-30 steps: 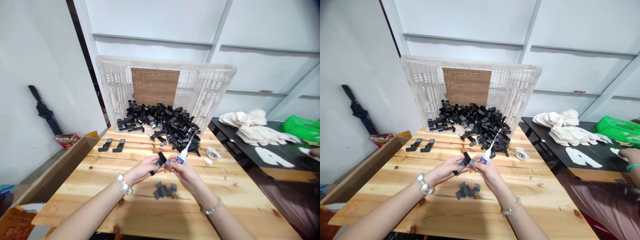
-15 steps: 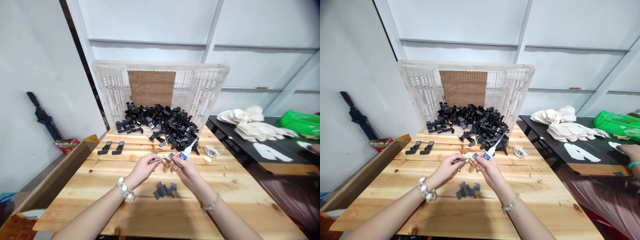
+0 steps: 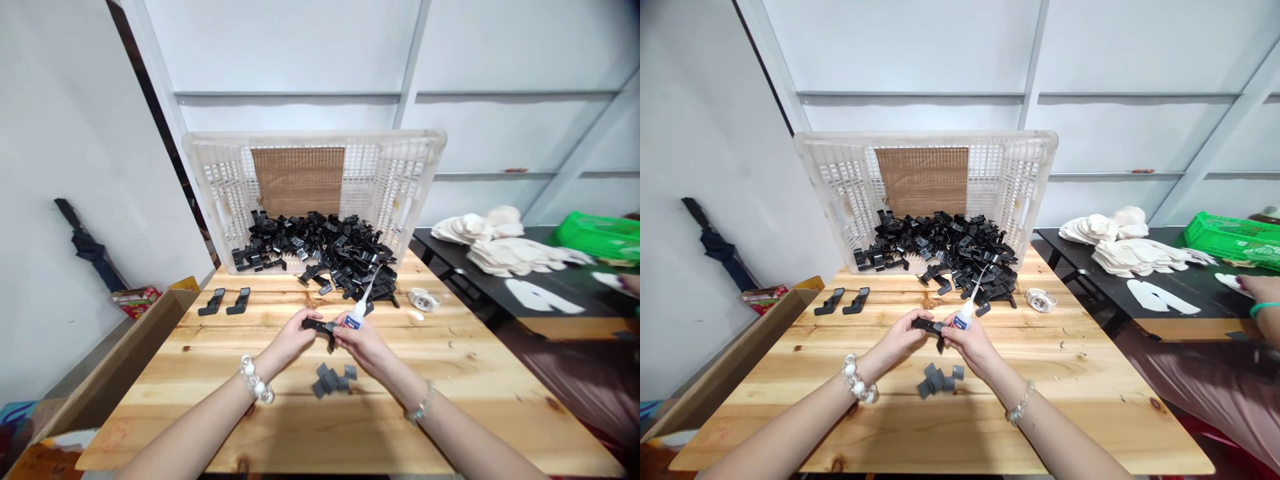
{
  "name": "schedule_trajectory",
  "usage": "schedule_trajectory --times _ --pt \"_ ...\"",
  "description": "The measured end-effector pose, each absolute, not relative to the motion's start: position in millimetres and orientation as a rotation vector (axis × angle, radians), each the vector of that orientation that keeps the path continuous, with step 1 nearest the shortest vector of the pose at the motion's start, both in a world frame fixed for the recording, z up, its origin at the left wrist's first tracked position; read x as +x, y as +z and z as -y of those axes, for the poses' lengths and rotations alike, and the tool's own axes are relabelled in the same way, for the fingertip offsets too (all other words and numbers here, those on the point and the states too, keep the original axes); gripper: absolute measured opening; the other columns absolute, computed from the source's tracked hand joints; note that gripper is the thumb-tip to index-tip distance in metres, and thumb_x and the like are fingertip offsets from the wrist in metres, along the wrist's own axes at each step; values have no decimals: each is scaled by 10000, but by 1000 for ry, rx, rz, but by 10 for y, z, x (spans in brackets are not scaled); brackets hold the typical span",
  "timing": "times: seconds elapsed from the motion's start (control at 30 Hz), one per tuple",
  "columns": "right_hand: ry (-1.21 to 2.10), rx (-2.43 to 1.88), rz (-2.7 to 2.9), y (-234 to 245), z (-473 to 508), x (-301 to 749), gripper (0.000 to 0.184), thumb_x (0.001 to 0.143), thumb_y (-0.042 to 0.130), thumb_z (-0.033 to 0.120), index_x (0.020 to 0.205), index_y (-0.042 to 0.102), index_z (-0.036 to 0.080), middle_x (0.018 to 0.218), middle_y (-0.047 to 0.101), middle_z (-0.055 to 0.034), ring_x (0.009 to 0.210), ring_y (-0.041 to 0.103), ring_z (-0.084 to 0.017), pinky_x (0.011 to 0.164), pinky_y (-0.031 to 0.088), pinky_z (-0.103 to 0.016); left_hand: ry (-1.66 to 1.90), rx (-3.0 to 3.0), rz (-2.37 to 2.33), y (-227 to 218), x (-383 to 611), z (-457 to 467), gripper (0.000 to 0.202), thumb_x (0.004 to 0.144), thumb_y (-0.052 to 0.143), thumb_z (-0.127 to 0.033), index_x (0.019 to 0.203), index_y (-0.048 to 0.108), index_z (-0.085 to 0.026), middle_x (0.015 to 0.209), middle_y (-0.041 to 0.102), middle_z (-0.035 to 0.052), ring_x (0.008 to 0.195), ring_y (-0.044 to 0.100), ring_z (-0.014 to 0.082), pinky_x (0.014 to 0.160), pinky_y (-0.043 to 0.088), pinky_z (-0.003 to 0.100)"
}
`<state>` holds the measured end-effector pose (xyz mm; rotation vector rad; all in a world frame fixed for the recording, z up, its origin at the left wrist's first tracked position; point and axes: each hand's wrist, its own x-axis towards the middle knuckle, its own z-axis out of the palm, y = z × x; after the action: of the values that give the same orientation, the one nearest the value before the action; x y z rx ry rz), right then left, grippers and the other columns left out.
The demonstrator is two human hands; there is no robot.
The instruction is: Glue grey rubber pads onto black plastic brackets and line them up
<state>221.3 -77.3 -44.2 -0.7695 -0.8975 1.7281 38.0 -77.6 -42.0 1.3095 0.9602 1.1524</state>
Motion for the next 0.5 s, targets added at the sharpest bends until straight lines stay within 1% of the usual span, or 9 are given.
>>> schedule_trajectory --times 0.1,0.23,0.33,0.43,0.5 --pt "1713 -759 920 -442 763 2220 310 544 903 213 721 654 162 635 626 18 548 542 -90 561 419 -228 1174 1123 -876 -413 402 806 327 688 725 -169 1001 630 -175 963 629 42 885 595 174 866 446 333" --pt "1688 -732 955 -454 764 2229 291 552 895 220 724 668 161 668 631 10 576 539 -99 579 422 -245 1175 942 -759 -356 438 840 493 688 817 -265 1117 581 -206 1047 637 49 936 614 154 916 451 312" --pt "1664 -707 986 -433 809 2202 251 590 877 230 725 675 170 662 619 10 578 530 -106 582 421 -255 1139 876 -722 -317 448 846 485 717 827 -329 1120 606 -173 995 643 60 904 610 145 885 459 284" --pt "1585 -690 1045 -364 890 2155 215 613 855 240 707 667 189 767 645 -6 606 549 -121 557 426 -263 1126 851 -721 -280 441 871 437 772 788 -402 1096 646 -146 874 608 36 832 582 135 828 473 266" --pt "1495 -706 1105 -309 942 2130 187 644 828 254 693 656 201 803 650 -14 617 560 -131 542 434 -268 1084 843 -731 -249 433 907 413 812 741 -437 1101 658 -154 843 583 26 811 574 143 806 498 289"
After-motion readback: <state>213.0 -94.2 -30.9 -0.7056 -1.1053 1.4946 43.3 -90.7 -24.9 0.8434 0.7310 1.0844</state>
